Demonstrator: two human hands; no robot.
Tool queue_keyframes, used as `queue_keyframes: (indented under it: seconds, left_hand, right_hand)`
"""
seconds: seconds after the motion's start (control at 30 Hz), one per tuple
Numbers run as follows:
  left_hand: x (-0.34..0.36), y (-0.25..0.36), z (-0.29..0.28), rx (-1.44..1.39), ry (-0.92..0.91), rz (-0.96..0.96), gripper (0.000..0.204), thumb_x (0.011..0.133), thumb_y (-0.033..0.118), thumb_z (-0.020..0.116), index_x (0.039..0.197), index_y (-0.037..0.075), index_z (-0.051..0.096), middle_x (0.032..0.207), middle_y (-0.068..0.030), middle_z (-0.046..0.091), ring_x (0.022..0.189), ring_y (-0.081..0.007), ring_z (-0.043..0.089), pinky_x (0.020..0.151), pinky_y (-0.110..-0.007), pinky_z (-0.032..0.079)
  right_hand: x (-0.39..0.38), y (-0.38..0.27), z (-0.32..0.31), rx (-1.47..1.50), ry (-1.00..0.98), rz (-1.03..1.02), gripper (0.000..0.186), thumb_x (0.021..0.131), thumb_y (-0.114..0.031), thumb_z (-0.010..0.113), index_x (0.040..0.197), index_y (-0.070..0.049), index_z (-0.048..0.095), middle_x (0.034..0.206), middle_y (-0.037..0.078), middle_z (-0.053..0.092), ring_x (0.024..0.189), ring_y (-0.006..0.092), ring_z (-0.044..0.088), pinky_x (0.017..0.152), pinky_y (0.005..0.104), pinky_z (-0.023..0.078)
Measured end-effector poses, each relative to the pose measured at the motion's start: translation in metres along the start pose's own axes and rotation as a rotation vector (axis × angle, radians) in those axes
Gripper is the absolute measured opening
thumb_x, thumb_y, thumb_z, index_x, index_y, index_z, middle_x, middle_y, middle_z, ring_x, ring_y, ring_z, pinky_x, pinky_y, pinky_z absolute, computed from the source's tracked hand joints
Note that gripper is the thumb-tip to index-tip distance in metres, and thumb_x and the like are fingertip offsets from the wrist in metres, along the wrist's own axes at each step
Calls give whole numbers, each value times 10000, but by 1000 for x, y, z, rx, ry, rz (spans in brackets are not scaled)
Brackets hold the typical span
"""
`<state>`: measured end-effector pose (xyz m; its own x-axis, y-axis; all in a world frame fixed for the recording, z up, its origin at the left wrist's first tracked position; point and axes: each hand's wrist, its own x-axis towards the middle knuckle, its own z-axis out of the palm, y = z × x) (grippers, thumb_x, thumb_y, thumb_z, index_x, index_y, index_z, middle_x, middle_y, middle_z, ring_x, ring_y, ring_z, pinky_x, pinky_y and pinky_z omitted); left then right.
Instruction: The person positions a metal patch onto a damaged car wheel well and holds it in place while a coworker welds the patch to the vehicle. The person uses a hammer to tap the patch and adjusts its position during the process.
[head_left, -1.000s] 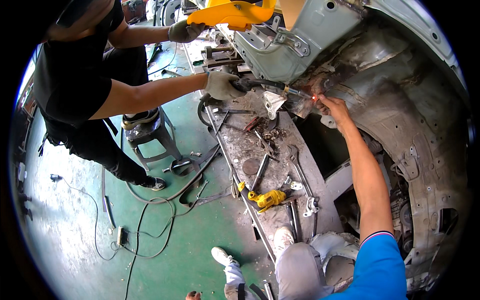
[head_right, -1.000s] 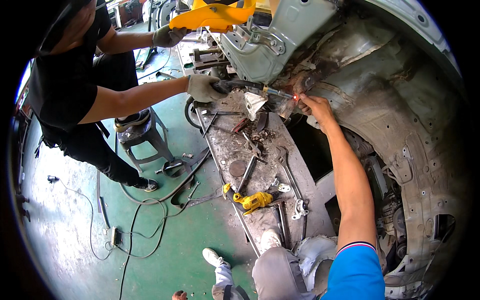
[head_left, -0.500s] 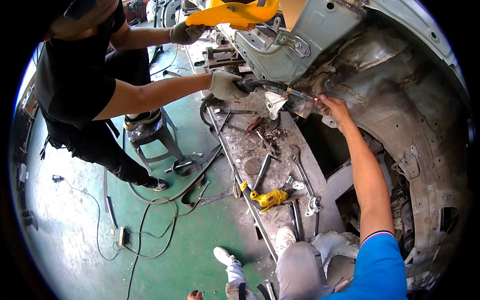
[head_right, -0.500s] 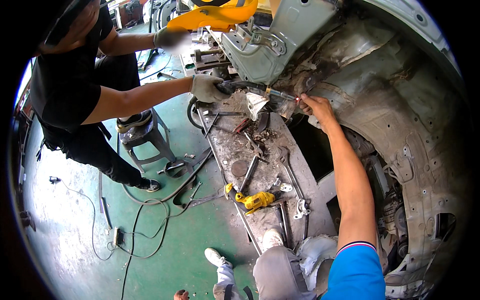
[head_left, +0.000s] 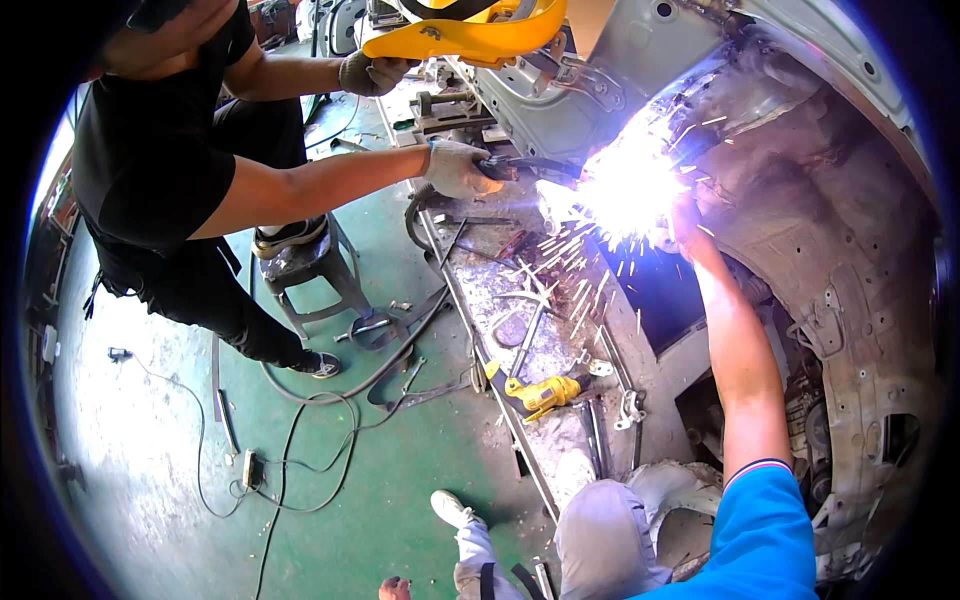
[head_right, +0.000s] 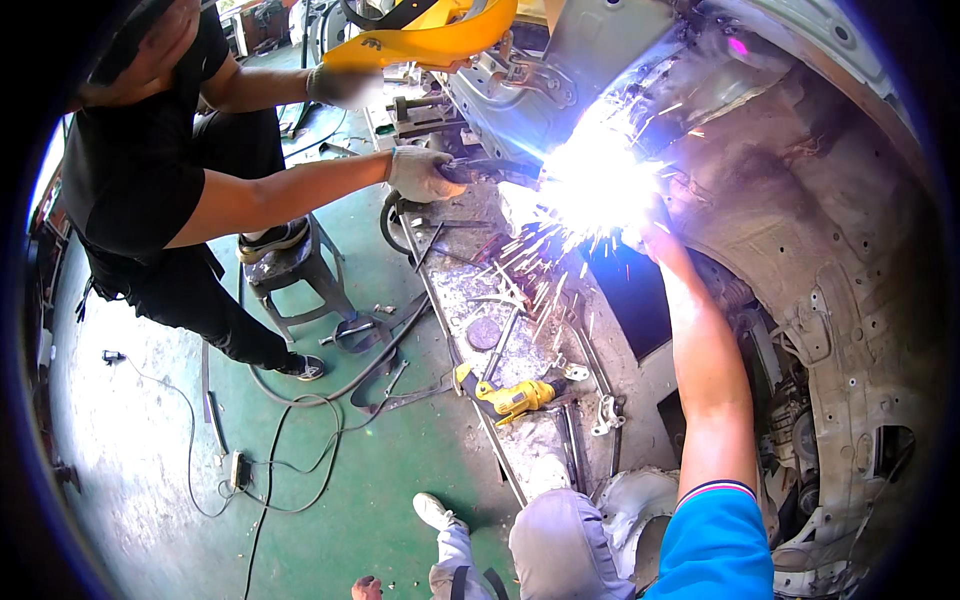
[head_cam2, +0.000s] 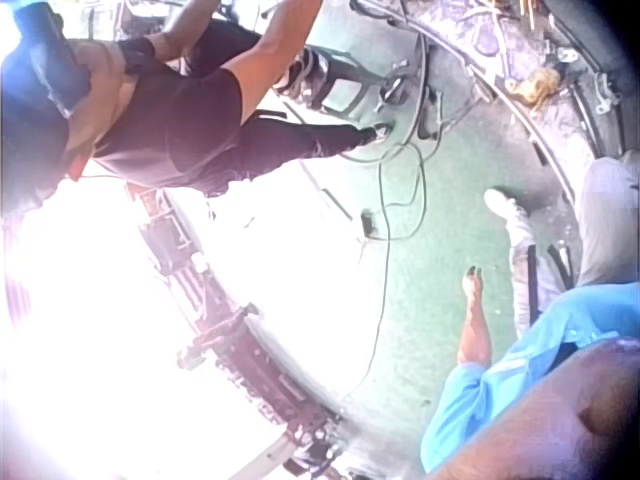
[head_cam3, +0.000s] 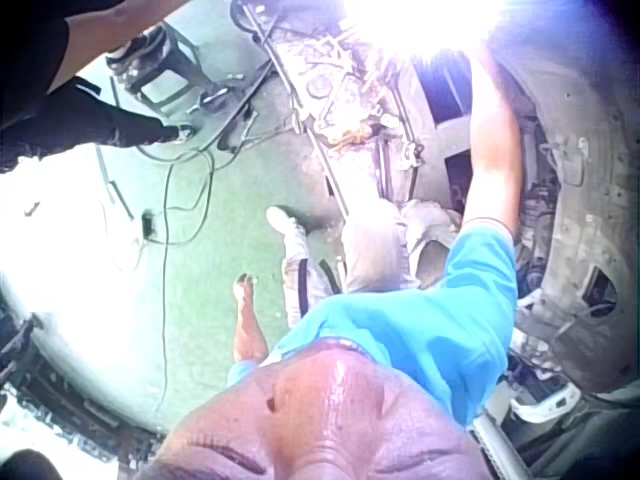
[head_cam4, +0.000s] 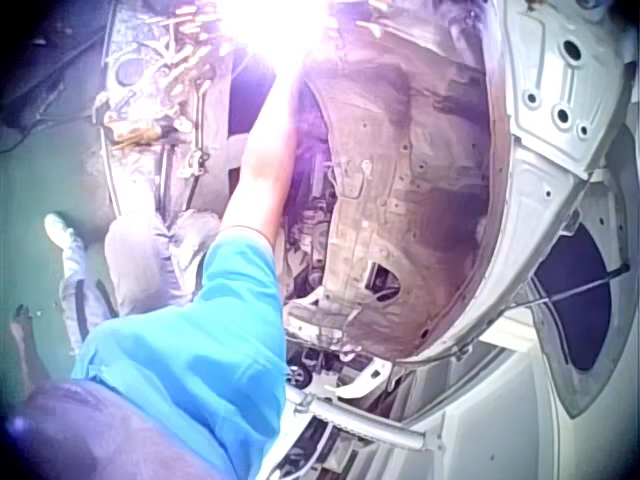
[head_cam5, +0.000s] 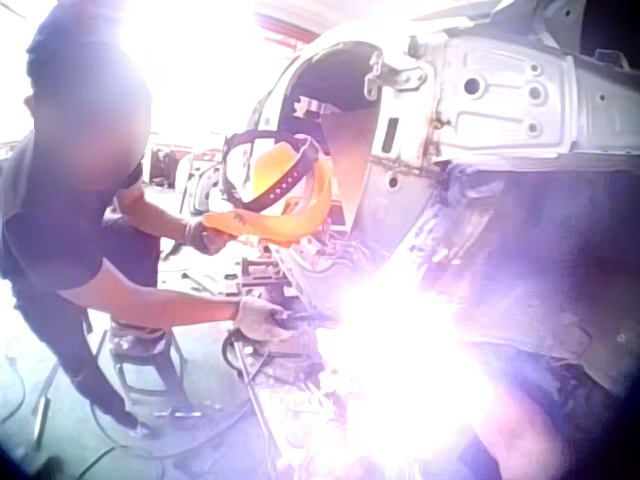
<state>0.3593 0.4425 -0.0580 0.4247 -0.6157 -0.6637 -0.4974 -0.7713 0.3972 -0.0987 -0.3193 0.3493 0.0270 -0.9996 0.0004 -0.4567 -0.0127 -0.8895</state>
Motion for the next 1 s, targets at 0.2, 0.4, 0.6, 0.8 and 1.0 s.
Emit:
queue_keyframes:
  seconds: [0.2, 0.4, 0.6, 0.8, 1.0]
  left_hand:
    - [5, -21, 12, -11, 69, 167, 338, 899, 256, 635, 1146, 32, 688, 1057, -199, 707, 972, -359, 661, 859, -421, 530]
    - [22, -19, 24, -231, -3, -76, 397, 860, 210, 670, 1201, 7, 667, 1105, -177, 710, 1001, -278, 674, 885, -383, 528]
    - [2, 16, 5, -526, -53, -167, 402, 904, 218, 648, 1236, -9, 637, 1032, -134, 700, 894, -201, 648, 787, -355, 527]
    - [-9, -54, 42, -599, -18, -127, 415, 931, 192, 627, 1299, 8, 571, 872, -79, 656, 688, -162, 594, 583, -299, 492]
    - [6, 23, 34, -572, -200, -200, 435, 942, 238, 608, 1295, -14, 564, 912, -113, 681, 726, -180, 631, 632, -332, 522]
  right_hand:
    - [25, 40, -10, 68, 87, 42, 327, 971, -356, 609, 1116, -66, 655, 923, -6, 646, 788, 81, 572, 682, 270, 469]
    - [5, 4, -26, -40, -79, 75, 340, 973, -378, 609, 1118, -74, 656, 930, -12, 648, 811, 82, 579, 689, 276, 472]
    - [-54, 11, -35, 312, 186, 123, 313, 963, -388, 621, 1070, -96, 654, 898, -8, 643, 817, 92, 594, 692, 288, 492]
    - [-450, 196, -46, -1272, -741, 1047, 574, 750, -559, 720, 1109, -110, 725, 1188, 114, 665, 1109, 298, 630, 937, 412, 502]
    - [-424, 135, -35, -1049, -469, 968, 505, 855, -541, 622, 1065, -95, 733, 1161, 163, 678, 1096, 326, 638, 909, 446, 506]
